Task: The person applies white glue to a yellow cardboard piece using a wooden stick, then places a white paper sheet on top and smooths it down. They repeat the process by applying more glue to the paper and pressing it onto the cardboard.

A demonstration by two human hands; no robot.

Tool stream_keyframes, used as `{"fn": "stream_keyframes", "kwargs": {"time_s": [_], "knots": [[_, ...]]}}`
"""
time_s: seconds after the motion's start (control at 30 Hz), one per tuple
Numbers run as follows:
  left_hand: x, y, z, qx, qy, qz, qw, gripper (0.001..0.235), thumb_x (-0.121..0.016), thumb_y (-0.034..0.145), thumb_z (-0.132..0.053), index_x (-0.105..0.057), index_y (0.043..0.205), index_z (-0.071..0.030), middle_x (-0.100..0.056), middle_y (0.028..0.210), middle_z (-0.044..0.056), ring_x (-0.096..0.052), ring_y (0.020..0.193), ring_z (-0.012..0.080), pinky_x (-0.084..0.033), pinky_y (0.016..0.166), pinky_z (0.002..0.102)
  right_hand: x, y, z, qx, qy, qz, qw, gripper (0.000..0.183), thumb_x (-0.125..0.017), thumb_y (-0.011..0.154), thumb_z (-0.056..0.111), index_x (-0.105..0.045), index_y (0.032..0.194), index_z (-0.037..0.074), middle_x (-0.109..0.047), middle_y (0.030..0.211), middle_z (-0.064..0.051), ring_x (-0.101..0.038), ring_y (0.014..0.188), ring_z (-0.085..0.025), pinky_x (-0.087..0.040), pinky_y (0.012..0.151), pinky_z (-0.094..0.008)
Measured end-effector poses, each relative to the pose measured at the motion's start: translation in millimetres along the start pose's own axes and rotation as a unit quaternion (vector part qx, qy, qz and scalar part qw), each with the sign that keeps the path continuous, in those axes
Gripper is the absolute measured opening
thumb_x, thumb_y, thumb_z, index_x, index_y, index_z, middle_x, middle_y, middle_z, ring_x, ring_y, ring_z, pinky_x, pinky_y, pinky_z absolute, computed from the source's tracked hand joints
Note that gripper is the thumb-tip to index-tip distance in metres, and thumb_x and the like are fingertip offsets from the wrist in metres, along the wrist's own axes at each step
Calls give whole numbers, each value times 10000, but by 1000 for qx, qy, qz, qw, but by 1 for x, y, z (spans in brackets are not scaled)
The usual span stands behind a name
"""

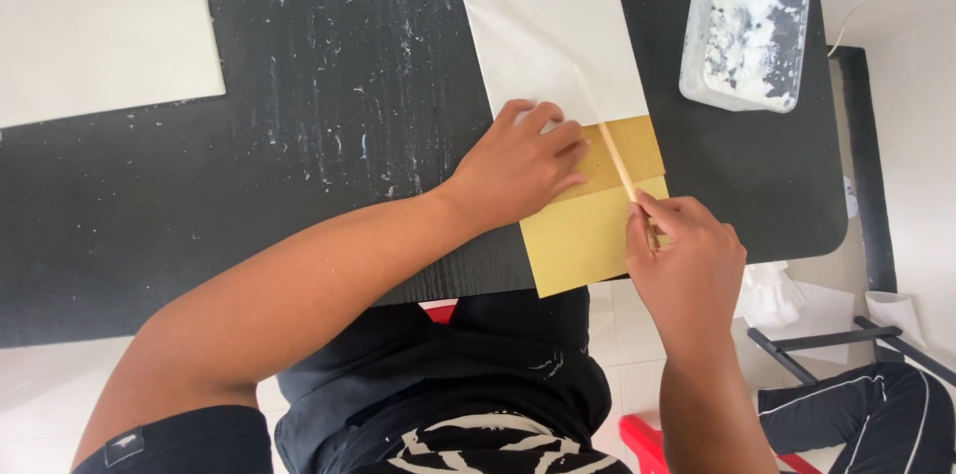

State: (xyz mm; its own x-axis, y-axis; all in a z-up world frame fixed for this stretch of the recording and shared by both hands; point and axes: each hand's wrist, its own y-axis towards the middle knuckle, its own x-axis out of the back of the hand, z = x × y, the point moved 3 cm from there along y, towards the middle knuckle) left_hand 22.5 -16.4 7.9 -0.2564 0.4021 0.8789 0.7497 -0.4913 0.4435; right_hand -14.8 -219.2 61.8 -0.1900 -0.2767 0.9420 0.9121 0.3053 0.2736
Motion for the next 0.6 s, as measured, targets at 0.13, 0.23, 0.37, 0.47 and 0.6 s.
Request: {"fn": "stream_keyframes", "kwargs": {"time_s": [0.13, 0.23, 0.37, 0.47, 0.6], "knots": [[-7, 0, -4, -2, -10, 5, 1000, 410, -539, 1053, -390, -761, 1044, -45, -628, 1089, 67, -548, 1134, 290, -476, 1027, 571, -6, 1, -5, 1, -9, -7, 1000, 185, -767, 903, 105, -830, 1076, 109, -711, 835, -40, -720, 732, -236, -500, 659, -326], [-9, 0, 0, 7, -17, 39, 999, 444, -502, 1064, -399, -771, 1049, -46, -634, 1111, 60, -541, 1137, 271, -451, 1062, 581, -10, 6, -2, 5, 6, 2, 1000, 186, -761, 919, 101, -830, 1092, 106, -712, 820, -30, -720, 713, -208, -502, 665, -298], [-10, 1, 3, -10, 5, 49, 999, 463, -458, 1077, -419, -780, 1025, -89, -642, 1077, 23, -522, 1142, 228, -369, 1100, 527, -11, 9, 2, 6, 30, -1, 1000, 169, -760, 924, 78, -825, 1079, 85, -712, 811, -41, -723, 710, -213, -488, 648, -294], [-4, 3, 2, -8, 6, 61, 998, 475, -450, 1080, -425, -788, 1031, -94, -647, 1051, 21, -506, 1127, 217, -338, 1082, 490, -11, 11, 2, 10, 33, -5, 999, 164, -763, 922, 74, -825, 1074, 85, -710, 807, -39, -725, 716, -215, -484, 639, -295], [2, 3, 1, -2, 14, 61, 998, 468, -464, 1075, -427, -791, 1022, -96, -652, 1032, 19, -496, 1111, 209, -316, 1050, 458, -14, 13, 3, 23, 17, -9, 1000, 164, -769, 920, 86, -828, 1074, 87, -695, 799, -40, -712, 701, -218, -479, 631, -301]]}}
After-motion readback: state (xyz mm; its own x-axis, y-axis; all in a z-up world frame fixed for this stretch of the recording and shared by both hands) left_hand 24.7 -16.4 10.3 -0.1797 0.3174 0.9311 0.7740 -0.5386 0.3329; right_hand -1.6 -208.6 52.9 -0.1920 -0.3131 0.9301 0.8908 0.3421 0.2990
